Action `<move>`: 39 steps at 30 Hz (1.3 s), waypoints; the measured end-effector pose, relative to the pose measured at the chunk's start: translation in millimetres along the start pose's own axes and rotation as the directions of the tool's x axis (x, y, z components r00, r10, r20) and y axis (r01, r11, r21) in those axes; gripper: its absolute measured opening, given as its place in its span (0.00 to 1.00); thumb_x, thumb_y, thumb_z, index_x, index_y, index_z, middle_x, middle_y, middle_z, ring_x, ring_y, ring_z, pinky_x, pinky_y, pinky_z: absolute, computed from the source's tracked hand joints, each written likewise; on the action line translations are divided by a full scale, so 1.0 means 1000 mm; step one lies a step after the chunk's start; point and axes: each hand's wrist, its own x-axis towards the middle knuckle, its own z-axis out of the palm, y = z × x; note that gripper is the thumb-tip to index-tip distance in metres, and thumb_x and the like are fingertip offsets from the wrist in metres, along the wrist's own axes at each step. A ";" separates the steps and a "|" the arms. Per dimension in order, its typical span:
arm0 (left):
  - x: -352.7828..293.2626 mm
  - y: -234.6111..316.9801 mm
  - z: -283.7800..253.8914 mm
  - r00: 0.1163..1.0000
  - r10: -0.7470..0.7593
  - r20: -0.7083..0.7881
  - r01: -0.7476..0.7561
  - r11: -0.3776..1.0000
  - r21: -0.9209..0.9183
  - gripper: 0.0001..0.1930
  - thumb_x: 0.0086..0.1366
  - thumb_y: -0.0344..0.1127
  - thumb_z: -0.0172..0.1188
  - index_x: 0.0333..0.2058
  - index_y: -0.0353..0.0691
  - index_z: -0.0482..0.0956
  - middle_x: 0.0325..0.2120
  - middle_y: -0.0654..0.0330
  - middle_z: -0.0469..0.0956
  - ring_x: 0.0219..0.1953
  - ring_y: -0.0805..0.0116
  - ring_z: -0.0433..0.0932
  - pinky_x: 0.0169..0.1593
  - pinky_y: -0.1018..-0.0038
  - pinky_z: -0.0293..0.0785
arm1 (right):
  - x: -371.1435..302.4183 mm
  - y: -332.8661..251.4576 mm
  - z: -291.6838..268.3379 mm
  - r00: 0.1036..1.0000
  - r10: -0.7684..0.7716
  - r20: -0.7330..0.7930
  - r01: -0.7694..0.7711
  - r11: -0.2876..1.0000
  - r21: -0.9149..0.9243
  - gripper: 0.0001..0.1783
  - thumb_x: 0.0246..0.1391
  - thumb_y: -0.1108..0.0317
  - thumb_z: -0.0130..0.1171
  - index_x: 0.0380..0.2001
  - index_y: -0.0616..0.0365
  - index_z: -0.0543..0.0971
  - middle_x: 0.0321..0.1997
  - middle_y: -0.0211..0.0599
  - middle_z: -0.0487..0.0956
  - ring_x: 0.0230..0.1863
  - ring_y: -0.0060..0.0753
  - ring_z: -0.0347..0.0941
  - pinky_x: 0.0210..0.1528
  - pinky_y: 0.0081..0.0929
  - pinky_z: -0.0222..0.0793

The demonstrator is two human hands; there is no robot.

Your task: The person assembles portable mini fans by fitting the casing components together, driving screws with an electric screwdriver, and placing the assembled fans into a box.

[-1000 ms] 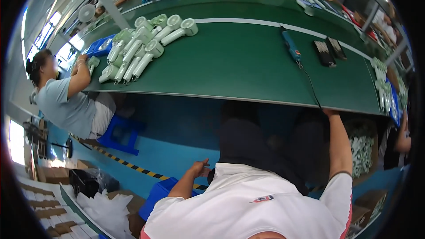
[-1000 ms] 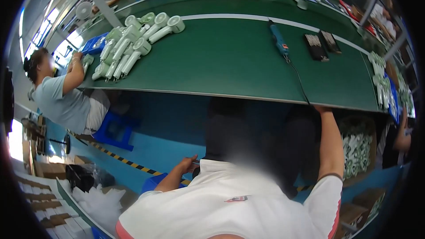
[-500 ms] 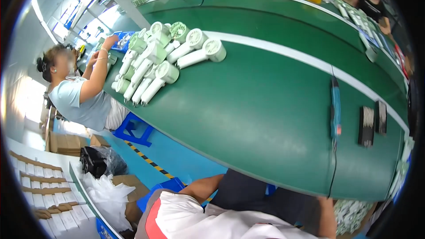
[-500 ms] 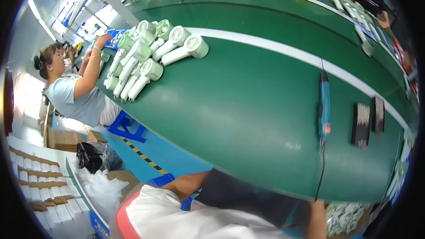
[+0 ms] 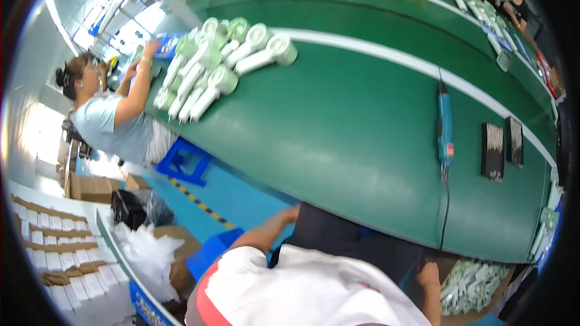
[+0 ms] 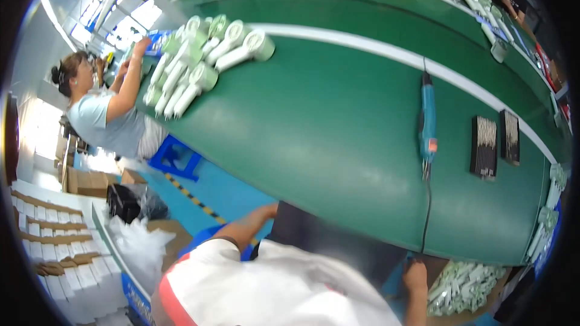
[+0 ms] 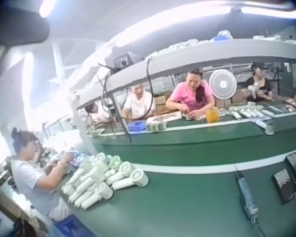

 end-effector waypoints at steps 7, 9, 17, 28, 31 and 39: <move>-0.045 0.427 -0.302 0.866 0.323 -0.381 -0.071 0.835 0.546 0.05 0.63 0.29 0.62 0.30 0.36 0.85 0.19 0.59 0.77 0.22 0.66 0.79 0.26 0.68 0.74 | -0.089 -0.086 -0.028 0.985 -0.037 0.167 0.055 0.993 -0.106 0.12 0.49 0.66 0.60 0.33 0.61 0.86 0.37 0.59 0.83 0.43 0.61 0.81 0.50 0.48 0.78; -0.007 0.430 -0.365 0.554 0.655 -0.514 0.083 0.571 0.817 0.05 0.61 0.30 0.64 0.34 0.36 0.84 0.23 0.52 0.78 0.27 0.50 0.77 0.33 0.61 0.72 | -0.097 -0.140 -0.090 0.973 -0.094 0.209 0.136 0.971 -0.196 0.13 0.51 0.64 0.59 0.35 0.58 0.87 0.37 0.54 0.84 0.41 0.58 0.81 0.50 0.46 0.78; 0.098 0.389 -0.474 0.669 0.512 -0.539 0.500 0.227 0.836 0.23 0.52 0.33 0.63 0.48 0.32 0.78 0.42 0.49 0.80 0.49 0.48 0.76 0.50 0.58 0.74 | -0.111 -0.242 -0.208 0.866 -0.358 -0.349 0.415 0.904 0.104 0.09 0.54 0.71 0.66 0.39 0.58 0.86 0.28 0.42 0.82 0.29 0.46 0.79 0.34 0.37 0.76; 0.097 0.367 -0.498 0.718 0.500 -0.484 0.376 0.307 0.874 0.26 0.50 0.24 0.57 0.52 0.27 0.76 0.42 0.44 0.75 0.47 0.43 0.73 0.53 0.54 0.72 | -0.084 -0.246 -0.226 0.818 -0.485 -0.309 0.529 0.845 0.074 0.08 0.53 0.72 0.67 0.38 0.59 0.86 0.27 0.40 0.81 0.28 0.43 0.79 0.32 0.35 0.74; 0.114 0.366 -0.498 0.695 0.561 -0.449 0.236 0.412 0.880 0.26 0.49 0.25 0.57 0.50 0.29 0.76 0.42 0.40 0.74 0.49 0.38 0.72 0.54 0.50 0.69 | -0.074 -0.252 -0.233 0.794 -0.515 -0.323 0.557 0.829 0.047 0.08 0.54 0.71 0.67 0.38 0.59 0.86 0.27 0.40 0.82 0.29 0.44 0.79 0.33 0.36 0.76; 0.087 0.361 -0.533 0.626 0.571 -0.531 0.330 0.423 0.844 0.28 0.54 0.25 0.59 0.56 0.26 0.72 0.51 0.39 0.75 0.55 0.39 0.73 0.62 0.53 0.66 | -0.038 -0.263 -0.247 0.604 -0.739 -0.298 0.754 0.651 -0.088 0.08 0.57 0.69 0.66 0.40 0.55 0.85 0.31 0.37 0.82 0.31 0.43 0.80 0.33 0.37 0.77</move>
